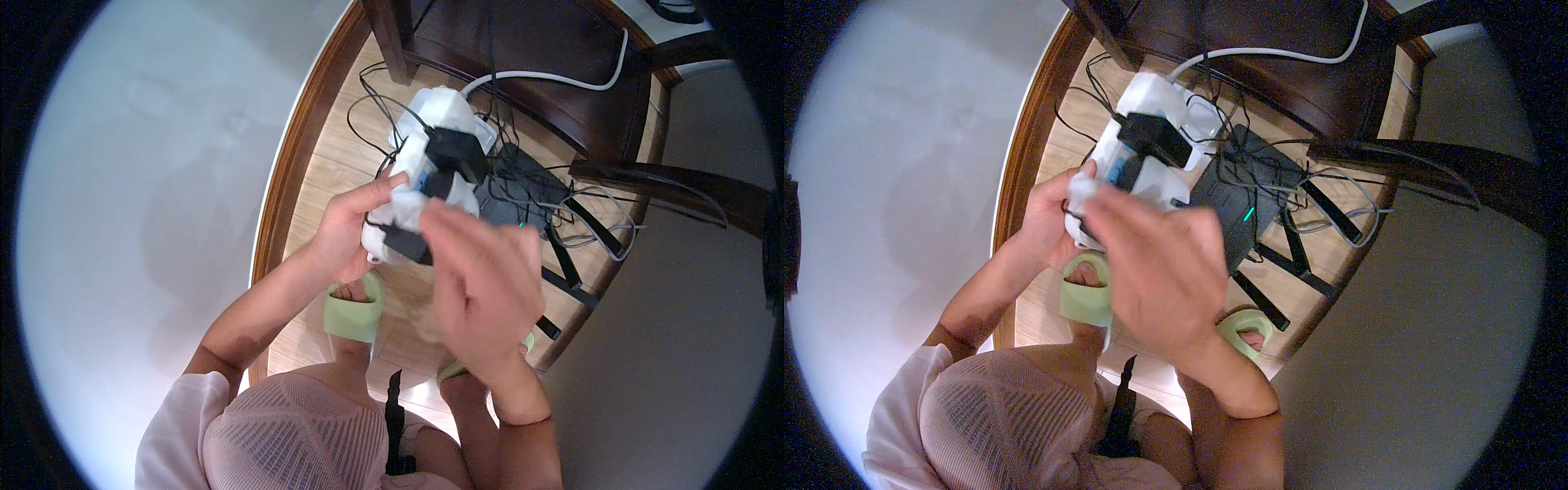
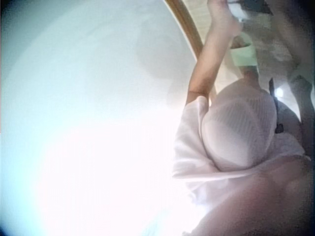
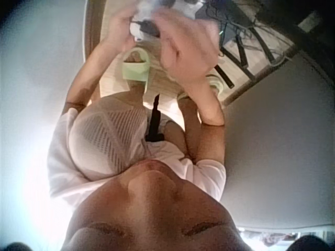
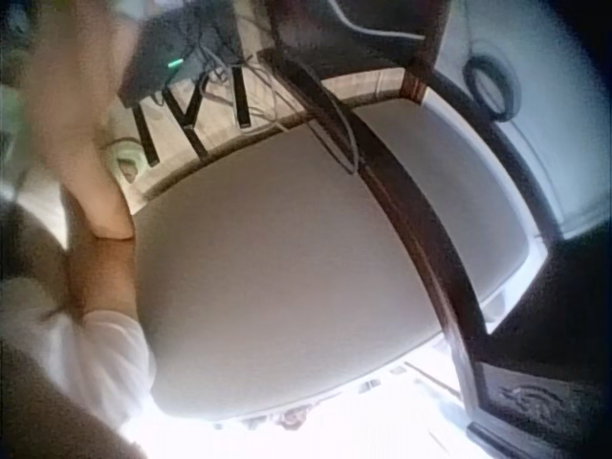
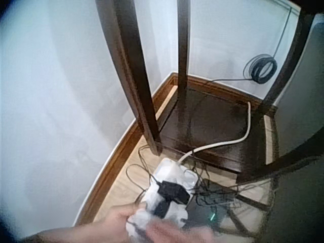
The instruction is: The person cleans a router and a power strip by hand using a cloth, wiping the surfaces, antennas, and power cables.
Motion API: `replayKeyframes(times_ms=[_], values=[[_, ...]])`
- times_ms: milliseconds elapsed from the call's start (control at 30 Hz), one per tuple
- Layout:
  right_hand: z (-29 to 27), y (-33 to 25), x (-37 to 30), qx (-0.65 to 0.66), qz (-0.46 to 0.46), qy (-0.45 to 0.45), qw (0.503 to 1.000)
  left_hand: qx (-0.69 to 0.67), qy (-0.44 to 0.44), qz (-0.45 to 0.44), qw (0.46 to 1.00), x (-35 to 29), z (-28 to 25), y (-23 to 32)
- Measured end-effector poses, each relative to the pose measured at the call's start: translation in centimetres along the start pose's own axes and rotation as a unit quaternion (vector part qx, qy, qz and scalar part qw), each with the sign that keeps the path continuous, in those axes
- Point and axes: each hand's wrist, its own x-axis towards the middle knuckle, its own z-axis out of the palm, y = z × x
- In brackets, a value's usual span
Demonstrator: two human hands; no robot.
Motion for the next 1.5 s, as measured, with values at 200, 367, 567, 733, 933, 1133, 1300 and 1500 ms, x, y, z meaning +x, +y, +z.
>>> replayKeyframes(times_ms=[200,367,567,733,933,1133,1300,1500], values=[[2.5,0.9,-3.9,-0.06,-0.12,-0.054,0.99,-0.099,-0.019,-0.046,0.994,0.5,1.9,2.3],[0.4,2.8,-4.9,0.03,-0.031,-0.002,0.999,-0.155,-0.068,-0.064,0.984,0.4,1.7,4.1],[1.7,0.2,1.1,0.07,-0.05,0.035,0.996,-0.193,-0.133,-0.019,0.972,0.6,1.7,3.0],[0.2,3.9,-2.1,0.032,0.012,0.028,0.999,-0.095,-0.09,-0.016,0.991,0.3,2.6,4.2],[0.7,2.9,0.0,-0.059,-0.026,0.14,0.988,-0.131,-0.085,0.016,0.988,0.1,3.1,3.8],[3.4,1.6,-3.0,0.052,0.007,0.12,0.991,-0.05,-0.011,0.049,0.997,0.4,2.8,2.8],[5.6,0.4,-1.7,0.014,-0.097,0.037,0.994,0.004,0.058,0.063,0.996,0.1,3.8,2.4],[4.0,3.3,-3.7,-0.013,-0.07,0.07,0.995,0.029,0.018,0.109,0.993,-0.3,3.8,2.7]])
